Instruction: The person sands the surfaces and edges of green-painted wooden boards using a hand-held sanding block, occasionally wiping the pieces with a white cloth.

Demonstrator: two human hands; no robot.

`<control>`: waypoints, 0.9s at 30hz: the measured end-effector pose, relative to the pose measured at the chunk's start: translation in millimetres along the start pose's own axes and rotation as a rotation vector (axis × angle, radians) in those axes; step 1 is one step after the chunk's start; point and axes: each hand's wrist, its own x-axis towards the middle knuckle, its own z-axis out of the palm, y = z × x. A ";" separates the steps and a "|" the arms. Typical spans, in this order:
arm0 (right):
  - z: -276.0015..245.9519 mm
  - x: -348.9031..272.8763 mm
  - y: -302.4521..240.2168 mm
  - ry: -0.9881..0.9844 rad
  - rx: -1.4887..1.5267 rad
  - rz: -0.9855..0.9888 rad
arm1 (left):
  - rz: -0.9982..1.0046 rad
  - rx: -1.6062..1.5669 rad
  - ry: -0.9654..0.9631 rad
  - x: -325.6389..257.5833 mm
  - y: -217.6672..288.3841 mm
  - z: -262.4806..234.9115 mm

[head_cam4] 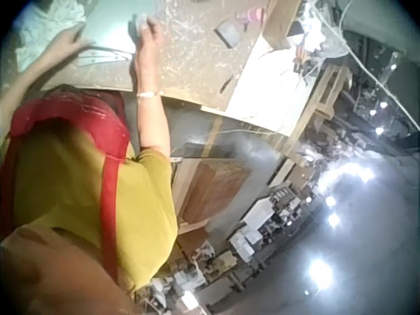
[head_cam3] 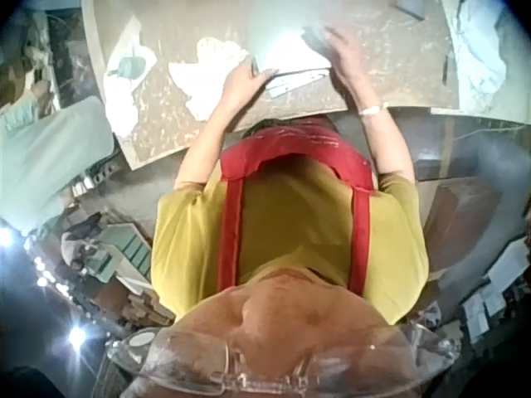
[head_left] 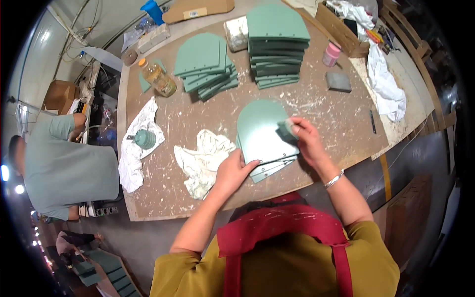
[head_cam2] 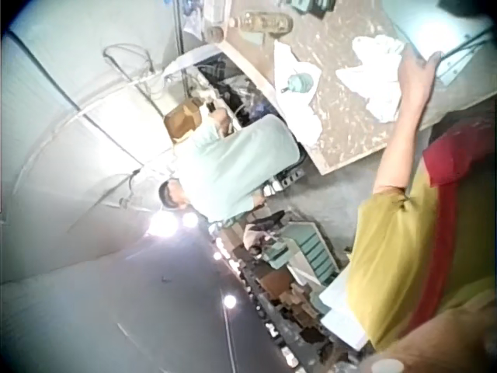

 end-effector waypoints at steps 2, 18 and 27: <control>7.5 1.0 -4.3 -0.031 0.035 0.020 | -0.026 -0.092 0.003 3.4 -12.3 1.3; -37.3 -32.6 -50.2 0.192 0.321 -0.115 | 0.512 -0.144 0.366 22.3 45.9 -56.0; -17.4 -25.9 -49.1 0.273 -0.194 -0.014 | 0.941 0.513 0.104 -2.2 13.9 14.5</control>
